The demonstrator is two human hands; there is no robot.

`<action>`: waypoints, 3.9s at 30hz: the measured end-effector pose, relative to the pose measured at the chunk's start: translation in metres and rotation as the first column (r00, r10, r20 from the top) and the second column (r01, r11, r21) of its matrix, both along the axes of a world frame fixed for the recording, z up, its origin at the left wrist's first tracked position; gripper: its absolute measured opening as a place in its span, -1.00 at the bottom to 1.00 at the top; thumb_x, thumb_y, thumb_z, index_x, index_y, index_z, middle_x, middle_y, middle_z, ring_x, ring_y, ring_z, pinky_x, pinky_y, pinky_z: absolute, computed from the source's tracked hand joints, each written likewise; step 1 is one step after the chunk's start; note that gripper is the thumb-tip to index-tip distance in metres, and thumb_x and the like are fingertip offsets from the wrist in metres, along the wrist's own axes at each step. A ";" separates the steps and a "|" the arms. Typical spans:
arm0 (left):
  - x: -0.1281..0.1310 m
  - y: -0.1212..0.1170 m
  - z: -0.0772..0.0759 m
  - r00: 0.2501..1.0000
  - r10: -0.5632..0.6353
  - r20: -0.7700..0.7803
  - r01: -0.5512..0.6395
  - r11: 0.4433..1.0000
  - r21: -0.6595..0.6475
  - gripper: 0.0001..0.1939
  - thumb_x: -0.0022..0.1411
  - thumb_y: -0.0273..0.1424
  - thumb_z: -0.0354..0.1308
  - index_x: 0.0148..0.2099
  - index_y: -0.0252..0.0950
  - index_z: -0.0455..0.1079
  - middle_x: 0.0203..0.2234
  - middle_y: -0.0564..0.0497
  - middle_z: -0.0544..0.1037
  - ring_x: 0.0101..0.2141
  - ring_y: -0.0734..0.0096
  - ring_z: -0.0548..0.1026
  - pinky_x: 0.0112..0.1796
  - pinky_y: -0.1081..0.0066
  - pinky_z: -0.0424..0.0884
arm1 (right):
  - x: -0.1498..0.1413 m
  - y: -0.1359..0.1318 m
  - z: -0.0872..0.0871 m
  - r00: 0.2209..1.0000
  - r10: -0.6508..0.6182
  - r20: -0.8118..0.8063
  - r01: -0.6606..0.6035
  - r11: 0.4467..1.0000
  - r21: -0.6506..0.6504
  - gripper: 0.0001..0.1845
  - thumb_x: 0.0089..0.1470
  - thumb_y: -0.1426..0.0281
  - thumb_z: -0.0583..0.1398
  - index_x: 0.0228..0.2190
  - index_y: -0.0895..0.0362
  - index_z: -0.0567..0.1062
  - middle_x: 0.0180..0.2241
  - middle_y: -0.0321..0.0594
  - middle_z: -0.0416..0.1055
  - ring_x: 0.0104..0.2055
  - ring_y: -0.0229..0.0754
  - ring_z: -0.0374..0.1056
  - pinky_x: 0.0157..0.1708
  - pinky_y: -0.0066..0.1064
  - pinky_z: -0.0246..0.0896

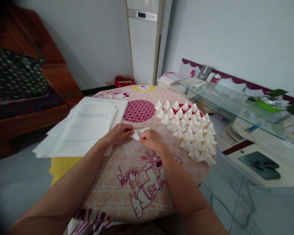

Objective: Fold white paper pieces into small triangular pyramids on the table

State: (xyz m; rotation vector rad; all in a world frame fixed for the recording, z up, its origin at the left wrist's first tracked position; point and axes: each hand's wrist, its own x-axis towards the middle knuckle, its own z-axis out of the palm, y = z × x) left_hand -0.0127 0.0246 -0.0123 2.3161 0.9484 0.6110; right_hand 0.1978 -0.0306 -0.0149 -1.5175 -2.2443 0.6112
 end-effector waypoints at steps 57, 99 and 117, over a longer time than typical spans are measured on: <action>0.000 0.010 0.008 0.995 0.025 -0.092 -0.032 0.997 -0.076 -0.77 0.10 -0.36 0.11 -0.54 -0.29 0.18 -0.63 0.15 0.22 -0.53 0.52 0.18 -0.42 0.42 0.05 | -0.002 0.001 0.001 0.985 -0.090 -0.149 0.079 0.994 -0.079 -0.81 0.01 0.49 0.29 -0.61 0.20 0.56 -0.64 -0.37 0.29 -0.52 -0.34 0.15 -0.46 -0.44 -0.04; 0.022 0.001 -0.008 0.986 0.164 0.007 -0.164 0.986 0.028 -0.80 0.24 -0.38 0.05 -0.31 -0.33 0.48 -0.50 0.02 0.51 -0.46 0.43 0.36 -0.37 0.41 0.22 | 0.007 -0.002 0.004 0.996 -0.072 -0.044 0.066 0.988 -0.137 -0.87 -0.10 0.54 0.34 -0.61 0.18 0.54 -0.61 -0.35 0.38 -0.52 -0.34 0.24 -0.49 -0.46 -0.03; 0.000 -0.001 0.007 0.999 0.006 -0.054 -0.012 0.994 -0.111 -0.82 0.14 -0.41 0.07 -0.49 -0.31 0.36 -0.65 0.13 0.33 -0.53 0.51 0.26 -0.45 0.45 0.11 | 0.030 0.006 -0.005 0.922 -0.337 -0.191 0.318 0.940 -0.126 -0.89 0.00 0.45 0.24 -0.48 0.16 0.60 -0.55 -0.27 0.49 -0.50 -0.27 0.33 -0.48 -0.46 0.13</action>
